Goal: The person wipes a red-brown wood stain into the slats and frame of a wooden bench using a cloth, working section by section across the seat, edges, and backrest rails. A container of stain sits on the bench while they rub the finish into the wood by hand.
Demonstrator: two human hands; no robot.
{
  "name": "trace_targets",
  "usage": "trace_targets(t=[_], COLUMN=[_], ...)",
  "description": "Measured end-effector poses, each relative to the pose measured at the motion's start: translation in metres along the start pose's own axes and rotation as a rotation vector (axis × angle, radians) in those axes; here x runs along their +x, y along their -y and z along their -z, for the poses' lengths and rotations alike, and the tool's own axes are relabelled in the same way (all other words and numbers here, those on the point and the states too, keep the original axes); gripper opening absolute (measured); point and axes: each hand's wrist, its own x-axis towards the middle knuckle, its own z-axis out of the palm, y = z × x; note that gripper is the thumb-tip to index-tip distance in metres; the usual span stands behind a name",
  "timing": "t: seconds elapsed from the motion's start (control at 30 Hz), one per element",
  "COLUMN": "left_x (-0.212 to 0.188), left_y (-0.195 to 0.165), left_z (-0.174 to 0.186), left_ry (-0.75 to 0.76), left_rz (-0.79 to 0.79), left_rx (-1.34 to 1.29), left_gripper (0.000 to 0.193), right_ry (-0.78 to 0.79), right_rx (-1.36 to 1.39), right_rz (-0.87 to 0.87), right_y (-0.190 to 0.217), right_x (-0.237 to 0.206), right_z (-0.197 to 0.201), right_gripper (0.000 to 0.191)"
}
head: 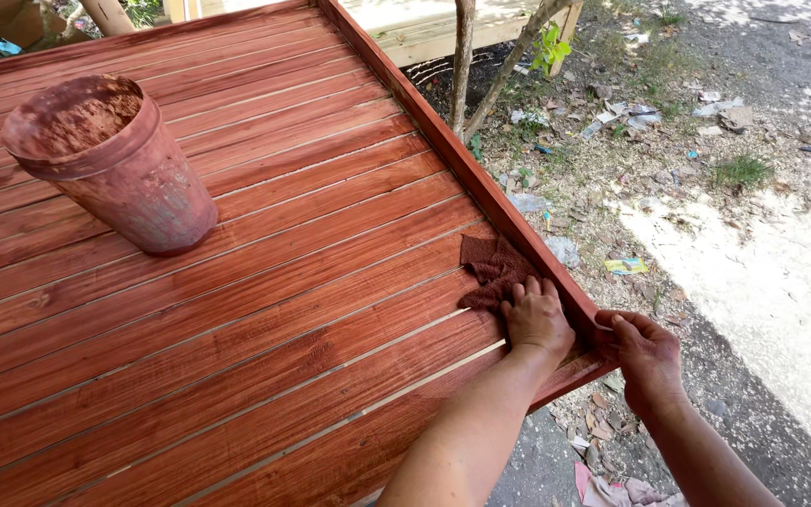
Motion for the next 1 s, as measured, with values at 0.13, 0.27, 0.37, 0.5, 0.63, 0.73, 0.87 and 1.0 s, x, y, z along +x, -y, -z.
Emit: trace_targets(t=[0.13, 0.27, 0.37, 0.5, 0.63, 0.73, 0.87, 1.0], left_x=[0.002, 0.004, 0.011, 0.023, 0.021, 0.01, -0.015, -0.055], left_y=[-0.004, -0.005, 0.003, 0.017, 0.023, 0.019, 0.008, 0.007], left_z=[-0.002, -0.005, 0.001, 0.024, 0.053, 0.064, 0.061, 0.042], left_ry=[0.056, 0.012, -0.074, -0.047, 0.262, 0.46, 0.45, 0.209], left_rz=[0.149, 0.243, 0.293, 0.084, -0.022, -0.096, -0.255, -0.536], left_rx=[-0.283, -0.458, -0.759, -1.176, -1.347, -1.424, -1.01, -0.265], left_gripper=[0.059, 0.062, 0.058, 0.046, 0.05, 0.053, 0.057, 0.049], right_ry=[-0.048, -0.039, -0.052, -0.105, -0.147, -0.206, -0.256, -0.192], right_rx=[-0.037, 0.048, 0.035, 0.043, 0.116, 0.218, 0.181, 0.091], right_rz=[-0.038, -0.019, 0.044, 0.117, 0.157, 0.212, 0.259, 0.251], right_y=[0.01, 0.022, 0.038, 0.053, 0.054, 0.049, 0.039, 0.024], right_x=[-0.005, -0.006, -0.003, -0.006, -0.008, -0.007, -0.003, -0.004], right_z=[-0.007, -0.016, -0.011, -0.001, -0.001, 0.003, 0.014, 0.016], right_gripper=[0.025, 0.024, 0.024, 0.022, 0.022, 0.019, 0.02, 0.019])
